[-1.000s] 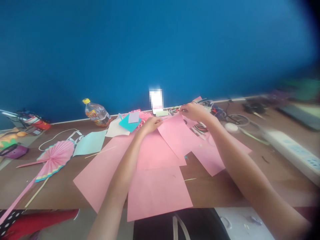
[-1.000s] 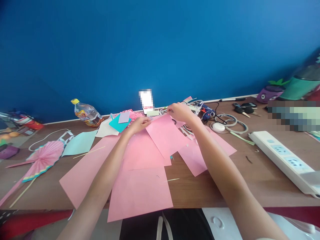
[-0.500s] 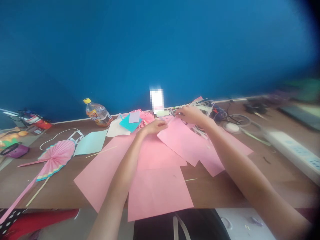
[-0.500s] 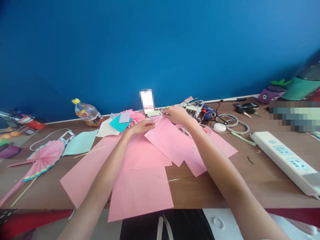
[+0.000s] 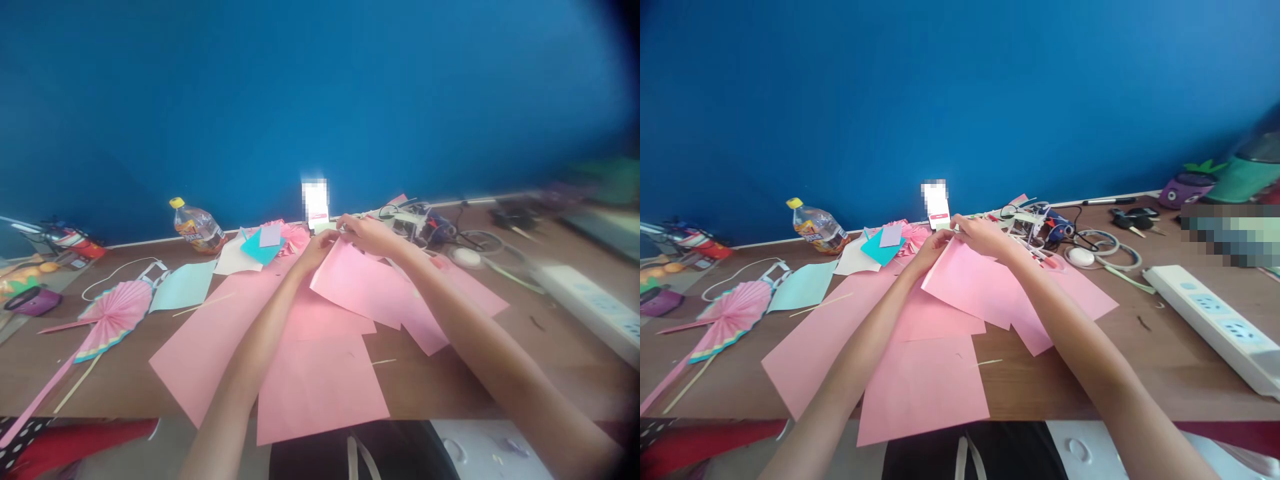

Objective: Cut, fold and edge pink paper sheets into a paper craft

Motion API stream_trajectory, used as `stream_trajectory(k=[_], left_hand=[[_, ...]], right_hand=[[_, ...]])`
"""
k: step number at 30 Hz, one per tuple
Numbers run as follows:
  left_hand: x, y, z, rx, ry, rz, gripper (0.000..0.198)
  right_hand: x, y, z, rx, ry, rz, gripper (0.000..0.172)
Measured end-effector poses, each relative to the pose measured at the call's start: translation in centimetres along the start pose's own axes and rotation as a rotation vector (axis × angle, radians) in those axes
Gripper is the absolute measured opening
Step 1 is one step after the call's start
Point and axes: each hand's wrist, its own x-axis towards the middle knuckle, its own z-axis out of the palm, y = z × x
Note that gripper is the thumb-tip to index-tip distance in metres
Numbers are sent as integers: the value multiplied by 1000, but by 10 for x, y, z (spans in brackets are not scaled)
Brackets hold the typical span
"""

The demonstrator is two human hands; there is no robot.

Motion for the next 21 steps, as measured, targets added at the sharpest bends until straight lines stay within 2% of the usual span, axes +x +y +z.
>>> stream_trajectory(k=[6,12,21], left_hand=[[5,-9,1,69,79,79,35],[6,-13,-1,80,133,106,26],[5,-14,-2,48,128,88,28]], right_hand=[[1,-1,3,1,54,34,25],[0,-2,4,-28,25,-14,22],[-2,0,2,-39,30,-61,24]])
